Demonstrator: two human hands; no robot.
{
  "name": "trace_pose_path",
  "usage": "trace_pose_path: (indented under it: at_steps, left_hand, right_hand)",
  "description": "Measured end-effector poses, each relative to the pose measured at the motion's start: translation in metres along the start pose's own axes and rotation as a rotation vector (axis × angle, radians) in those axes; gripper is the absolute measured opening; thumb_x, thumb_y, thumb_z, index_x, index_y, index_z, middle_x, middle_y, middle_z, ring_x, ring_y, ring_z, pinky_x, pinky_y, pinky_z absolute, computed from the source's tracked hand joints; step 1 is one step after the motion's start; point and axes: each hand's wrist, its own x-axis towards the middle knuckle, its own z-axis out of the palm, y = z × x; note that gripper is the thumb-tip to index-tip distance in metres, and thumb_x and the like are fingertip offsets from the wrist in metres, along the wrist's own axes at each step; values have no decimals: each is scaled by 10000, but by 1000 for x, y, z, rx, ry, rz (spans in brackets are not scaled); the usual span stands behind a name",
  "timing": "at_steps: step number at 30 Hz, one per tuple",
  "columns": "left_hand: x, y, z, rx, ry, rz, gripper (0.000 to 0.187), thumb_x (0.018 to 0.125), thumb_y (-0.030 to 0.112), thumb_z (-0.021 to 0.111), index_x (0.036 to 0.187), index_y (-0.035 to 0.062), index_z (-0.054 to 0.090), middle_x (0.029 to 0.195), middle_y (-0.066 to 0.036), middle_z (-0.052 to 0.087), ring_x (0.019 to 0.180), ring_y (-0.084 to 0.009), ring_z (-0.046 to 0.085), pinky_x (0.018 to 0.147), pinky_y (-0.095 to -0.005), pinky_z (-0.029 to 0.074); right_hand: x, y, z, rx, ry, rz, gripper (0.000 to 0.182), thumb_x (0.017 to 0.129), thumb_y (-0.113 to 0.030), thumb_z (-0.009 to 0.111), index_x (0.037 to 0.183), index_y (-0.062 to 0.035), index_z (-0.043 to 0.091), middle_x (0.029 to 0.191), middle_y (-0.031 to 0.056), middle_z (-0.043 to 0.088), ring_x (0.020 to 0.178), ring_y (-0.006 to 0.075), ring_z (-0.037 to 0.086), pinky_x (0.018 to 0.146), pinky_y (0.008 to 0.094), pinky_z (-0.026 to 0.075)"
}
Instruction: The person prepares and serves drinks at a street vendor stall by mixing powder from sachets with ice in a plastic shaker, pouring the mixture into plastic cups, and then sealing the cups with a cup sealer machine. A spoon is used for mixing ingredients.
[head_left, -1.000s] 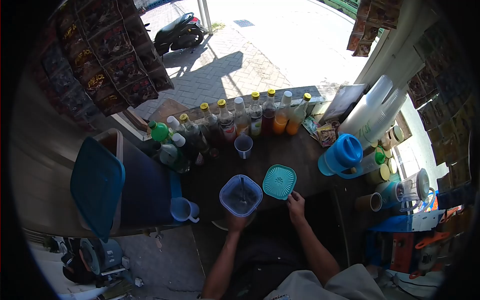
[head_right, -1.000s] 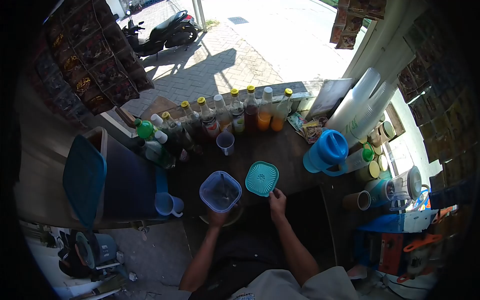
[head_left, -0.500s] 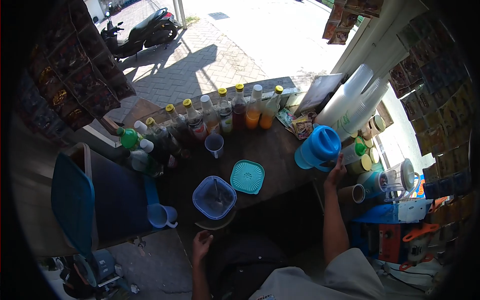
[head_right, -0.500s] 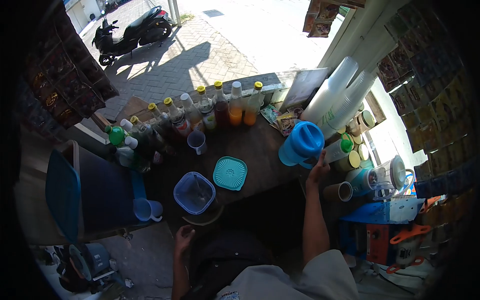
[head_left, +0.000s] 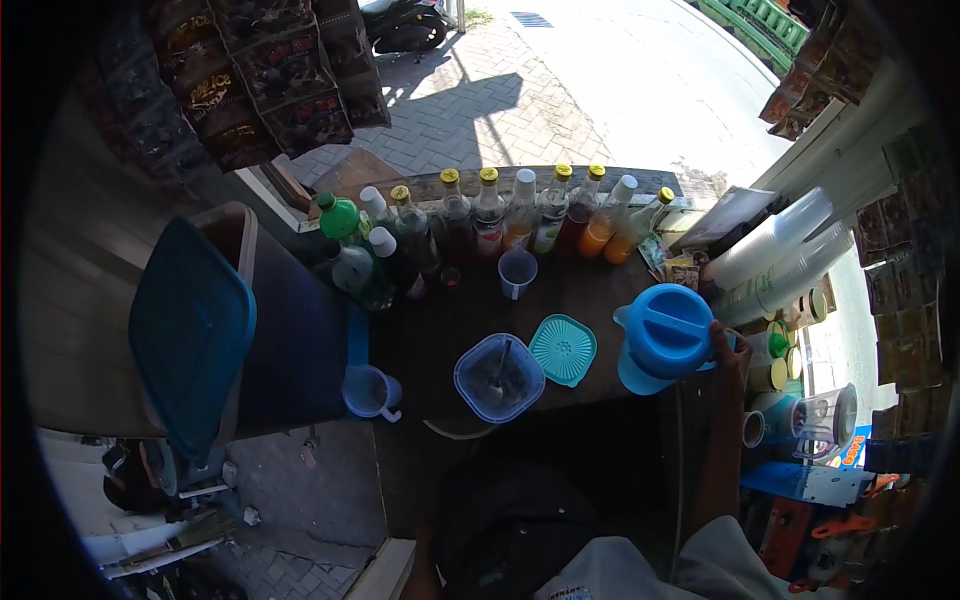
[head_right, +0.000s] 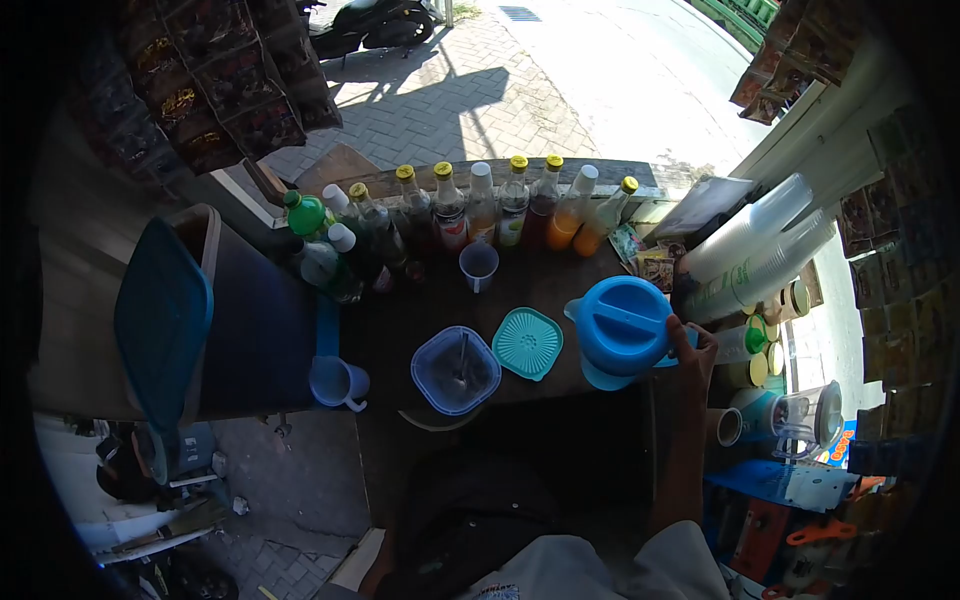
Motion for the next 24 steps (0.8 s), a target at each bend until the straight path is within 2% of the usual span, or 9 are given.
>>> trace_pose_path:
  at_steps: [3,6,11,13,14,15,17,21,24]
  left_hand:
    - [-9,-2,-5,-19,-3,-14,334,839,234,676,1051,-22,640,985,-169,663,930,-236,633,811,-336,494]
    - [-36,-16,-14,-34,0,-60,332,840,233,675,1050,-22,641,985,-168,664,929,-234,633,810,-335,494]
    - [-48,-25,-21,-53,-8,-81,329,842,233,673,1049,-22,642,983,-167,664,926,-231,633,809,-332,493]
    - [-43,-16,-24,-57,-16,-69,328,843,232,673,1049,-21,643,983,-166,665,925,-230,633,808,-331,492]
    - [-41,-16,-27,-54,-23,-66,328,843,232,672,1048,-21,643,982,-166,665,924,-230,633,808,-330,492]
    - [-39,-16,-30,-51,-29,-62,327,843,232,672,1048,-21,644,982,-165,665,924,-229,633,808,-330,492]
    - [-33,-17,-33,-46,-41,-52,326,844,232,671,1048,-21,644,982,-165,665,923,-228,633,807,-329,492]
    - [-25,-20,-39,-37,-59,-39,323,845,231,669,1047,-21,646,981,-163,665,921,-226,633,806,-327,491]
    - [-20,-20,-42,-38,-69,-34,322,846,230,668,1047,-21,647,980,-162,666,919,-225,633,806,-325,490]
  right_hand:
    - [-19,-27,30,-189,-166,-38,373,805,-367,732,613,-87,578,550,-27,512,500,47,438,526,202,326]
    - [-46,-47,61,-315,-104,-26,501,670,-406,844,627,9,566,676,63,544,621,113,542,552,269,465]
    - [-64,-50,82,-544,-88,-291,550,653,-433,845,626,44,571,640,71,518,610,147,547,519,308,466]
    - [-67,-54,86,-684,-224,-277,567,648,-445,843,625,54,575,616,86,511,588,161,534,517,322,467]
    - [-72,-63,92,-723,-225,-408,559,655,-443,833,585,56,590,551,113,543,507,171,558,490,310,469]
    - [-77,-73,97,-722,-218,-401,559,655,-443,833,585,56,590,551,113,543,507,171,558,490,310,469]
    - [-84,-88,105,-701,-338,-257,532,627,-445,853,632,21,596,645,101,508,689,174,527,579,303,431]
    - [-87,-87,110,-775,-377,-257,546,602,-455,863,657,22,604,679,120,515,699,204,518,616,331,440]
    - [-88,-87,112,-822,-357,-452,532,625,-438,848,582,22,585,584,124,527,595,183,545,547,318,446]
